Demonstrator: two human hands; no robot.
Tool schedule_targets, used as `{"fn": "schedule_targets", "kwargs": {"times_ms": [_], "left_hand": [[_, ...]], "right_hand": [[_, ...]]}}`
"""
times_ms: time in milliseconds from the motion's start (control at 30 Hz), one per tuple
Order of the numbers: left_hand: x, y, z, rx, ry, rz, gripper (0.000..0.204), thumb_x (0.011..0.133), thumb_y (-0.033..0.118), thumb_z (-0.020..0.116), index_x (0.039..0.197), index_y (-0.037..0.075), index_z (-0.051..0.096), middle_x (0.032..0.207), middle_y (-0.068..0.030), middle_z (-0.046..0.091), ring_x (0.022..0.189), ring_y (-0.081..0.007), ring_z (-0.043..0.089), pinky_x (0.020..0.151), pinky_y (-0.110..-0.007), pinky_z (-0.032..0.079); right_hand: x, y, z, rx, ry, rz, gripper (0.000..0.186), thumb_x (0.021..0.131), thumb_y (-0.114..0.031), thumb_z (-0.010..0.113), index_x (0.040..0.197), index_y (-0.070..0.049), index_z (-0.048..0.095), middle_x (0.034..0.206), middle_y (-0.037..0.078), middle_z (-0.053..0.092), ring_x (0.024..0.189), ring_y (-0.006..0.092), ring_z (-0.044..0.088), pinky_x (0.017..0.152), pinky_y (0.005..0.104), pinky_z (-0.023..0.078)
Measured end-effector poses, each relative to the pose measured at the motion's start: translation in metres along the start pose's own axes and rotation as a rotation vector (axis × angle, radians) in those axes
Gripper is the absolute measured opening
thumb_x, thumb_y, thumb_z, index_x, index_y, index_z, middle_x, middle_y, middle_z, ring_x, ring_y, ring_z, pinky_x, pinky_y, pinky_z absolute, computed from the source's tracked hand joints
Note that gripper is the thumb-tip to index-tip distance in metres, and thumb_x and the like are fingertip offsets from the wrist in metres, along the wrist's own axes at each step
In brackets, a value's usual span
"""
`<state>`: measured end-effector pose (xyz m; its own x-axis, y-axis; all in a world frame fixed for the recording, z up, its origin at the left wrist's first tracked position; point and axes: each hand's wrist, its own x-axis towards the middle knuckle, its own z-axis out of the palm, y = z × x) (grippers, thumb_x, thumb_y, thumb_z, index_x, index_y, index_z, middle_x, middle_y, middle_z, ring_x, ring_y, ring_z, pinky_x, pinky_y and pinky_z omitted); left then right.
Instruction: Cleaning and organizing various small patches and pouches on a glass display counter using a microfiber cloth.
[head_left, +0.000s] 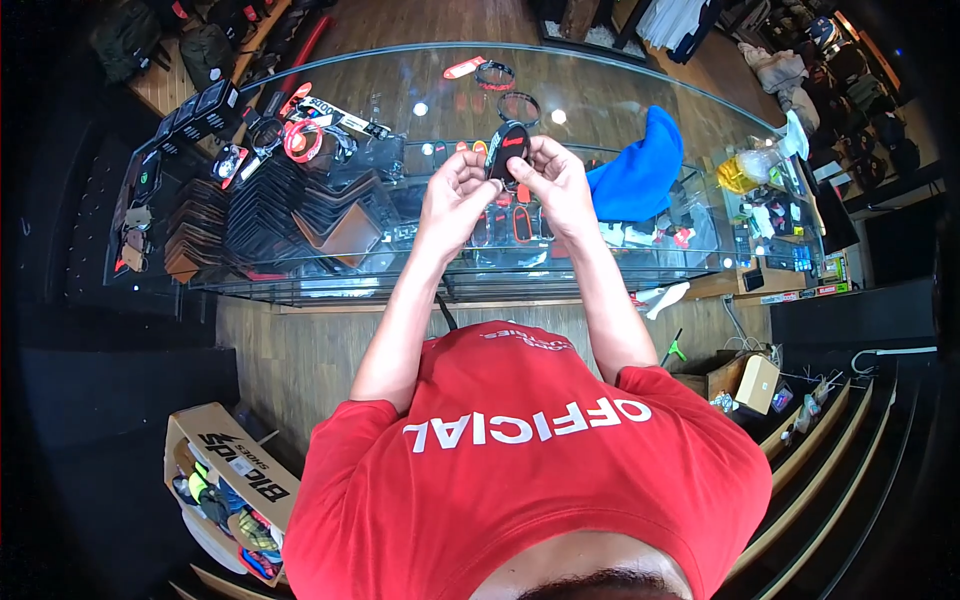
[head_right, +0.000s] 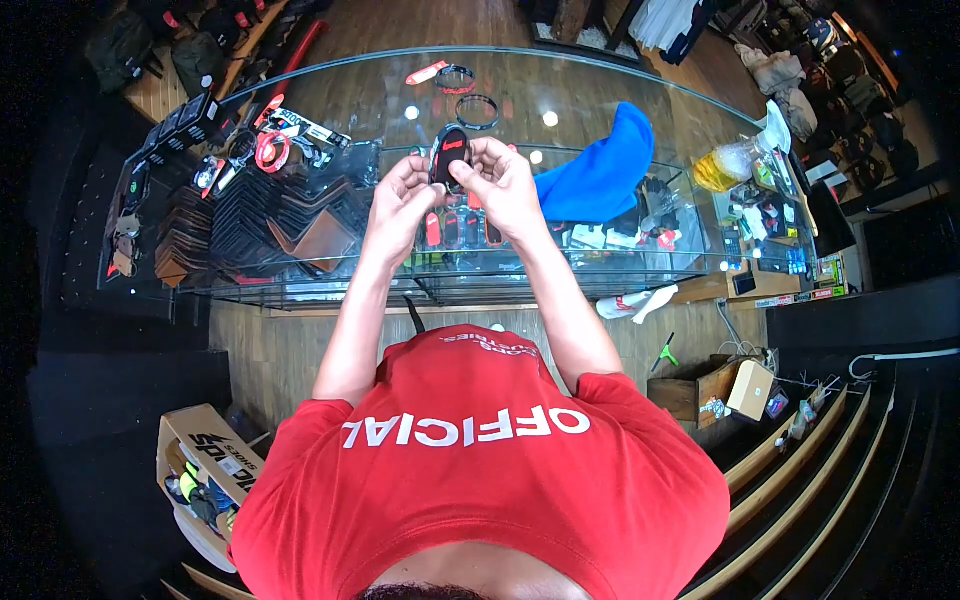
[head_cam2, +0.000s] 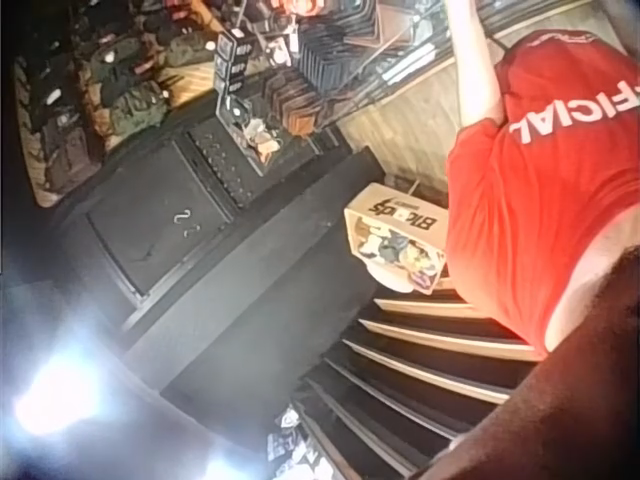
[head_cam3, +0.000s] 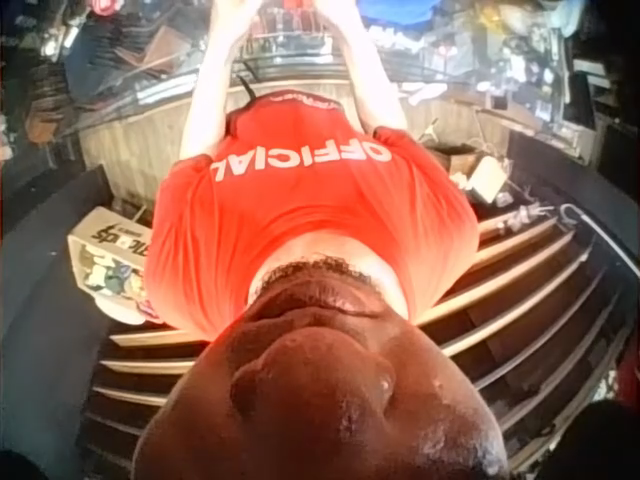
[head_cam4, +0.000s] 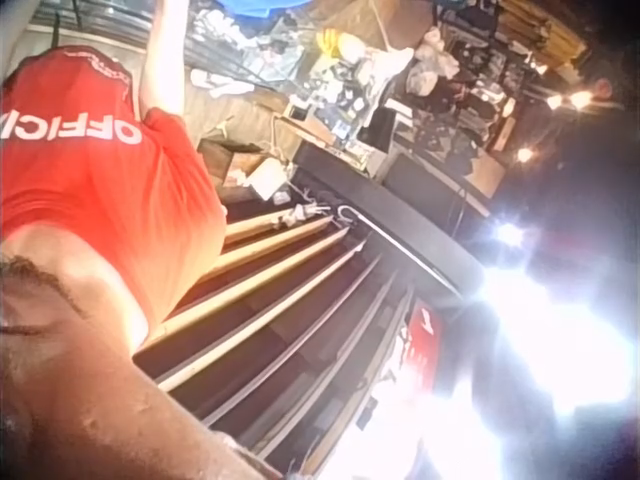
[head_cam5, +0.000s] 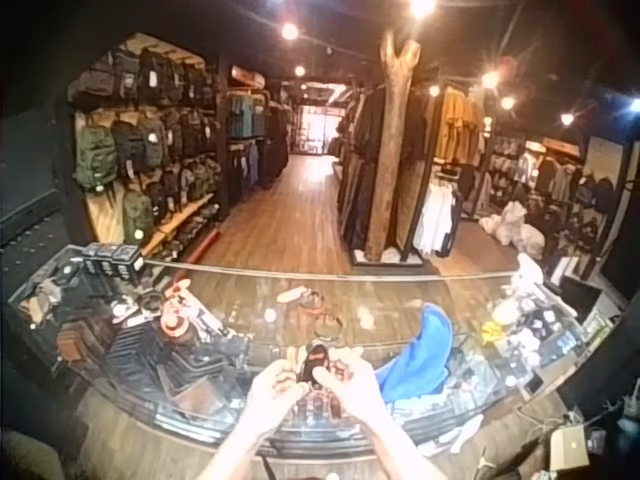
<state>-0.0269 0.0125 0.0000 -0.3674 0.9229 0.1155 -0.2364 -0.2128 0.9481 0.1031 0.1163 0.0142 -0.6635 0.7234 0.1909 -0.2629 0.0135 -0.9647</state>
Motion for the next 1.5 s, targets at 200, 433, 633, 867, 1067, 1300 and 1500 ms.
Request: {"fn": "schedule_targets", "kwargs": {"times_ms": [200, 433, 633, 867, 1067, 1300, 1500], "left_hand": [[0.0, 0.01, 0.011, -0.042, 0.073, 0.184, 0.052, 0.085, 0.007, 0.071, 0.132, 0.003, 0.048, 0.104, -0.0044, 0.057, 0.094, -0.0092, 0.056, 0.085, -0.023, 0.047], [0.003, 0.022, 0.008, 0.088, 0.014, 0.223, 0.027, 0.089, -0.001, 0.063, 0.116, -0.001, 0.064, 0.101, -0.0044, 0.065, 0.088, -0.0054, 0.058, 0.078, -0.021, 0.048], [-0.002, 0.029, 0.003, 0.0, 0.068, 0.209, 0.019, 0.09, -0.001, 0.061, 0.109, -0.001, 0.063, 0.096, -0.0015, 0.063, 0.086, -0.0047, 0.058, 0.077, -0.019, 0.046], [-0.036, 0.031, -0.005, 0.03, 0.062, 0.105, 0.016, 0.091, 0.0, 0.06, 0.107, 0.0, 0.062, 0.094, 0.0014, 0.059, 0.081, -0.0033, 0.056, 0.074, -0.02, 0.046], [-0.096, 0.025, -0.015, 0.447, -0.316, -0.218, 0.056, 0.083, 0.01, 0.074, 0.135, 0.01, 0.053, 0.118, -0.0114, 0.061, 0.105, -0.0178, 0.061, 0.081, -0.031, 0.054], [-0.101, -0.057, -0.044, 0.614, -0.556, -0.389, 0.055, 0.088, 0.023, 0.071, 0.135, 0.005, 0.049, 0.119, -0.0147, 0.063, 0.107, -0.0234, 0.062, 0.091, -0.036, 0.051], [-0.064, -0.139, -0.015, 0.805, -0.49, -0.288, 0.047, 0.087, 0.027, 0.07, 0.128, 0.008, 0.057, 0.105, -0.0126, 0.066, 0.085, -0.0204, 0.065, 0.078, -0.034, 0.052]], "right_hand": [[-0.002, -0.007, -0.011, -0.057, -0.149, 0.079, 0.024, 0.087, 0.002, 0.067, 0.109, 0.0, 0.06, 0.098, 0.002, 0.065, 0.088, 0.0067, 0.059, 0.081, 0.023, 0.05], [-0.013, -0.017, -0.007, -0.309, -0.159, 0.042, 0.034, 0.081, 0.004, 0.073, 0.112, 0.0, 0.059, 0.1, 0.003, 0.063, 0.091, 0.0082, 0.059, 0.081, 0.0243, 0.052], [-0.03, -0.013, 0.005, -0.079, -0.075, -0.093, 0.043, 0.073, 0.006, 0.079, 0.108, -0.002, 0.056, 0.106, 0.006, 0.058, 0.094, 0.0113, 0.06, 0.077, 0.0249, 0.053], [-0.064, -0.02, 0.016, -0.124, -0.167, -0.016, 0.026, 0.072, 0.004, 0.08, 0.091, 0.0, 0.063, 0.104, 0.006, 0.06, 0.092, 0.0111, 0.061, 0.078, 0.0242, 0.057], [-0.139, 0.051, -0.025, 0.196, -0.291, 0.395, 0.028, 0.078, 0.013, 0.071, 0.091, -0.004, 0.053, 0.099, 0.003, 0.057, 0.093, 0.0115, 0.062, 0.075, 0.0275, 0.056], [-0.169, 0.135, -0.109, 0.155, 0.211, 0.549, 0.026, 0.078, 0.006, 0.073, 0.094, -0.005, 0.056, 0.089, 0.006, 0.067, 0.079, 0.0163, 0.067, 0.073, 0.0303, 0.056], [-0.125, 0.173, -0.168, -0.107, 0.546, 0.503, 0.025, 0.08, 0.003, 0.072, 0.1, -0.001, 0.056, 0.092, 0.009, 0.064, 0.079, 0.0188, 0.066, 0.069, 0.0296, 0.057]]}}
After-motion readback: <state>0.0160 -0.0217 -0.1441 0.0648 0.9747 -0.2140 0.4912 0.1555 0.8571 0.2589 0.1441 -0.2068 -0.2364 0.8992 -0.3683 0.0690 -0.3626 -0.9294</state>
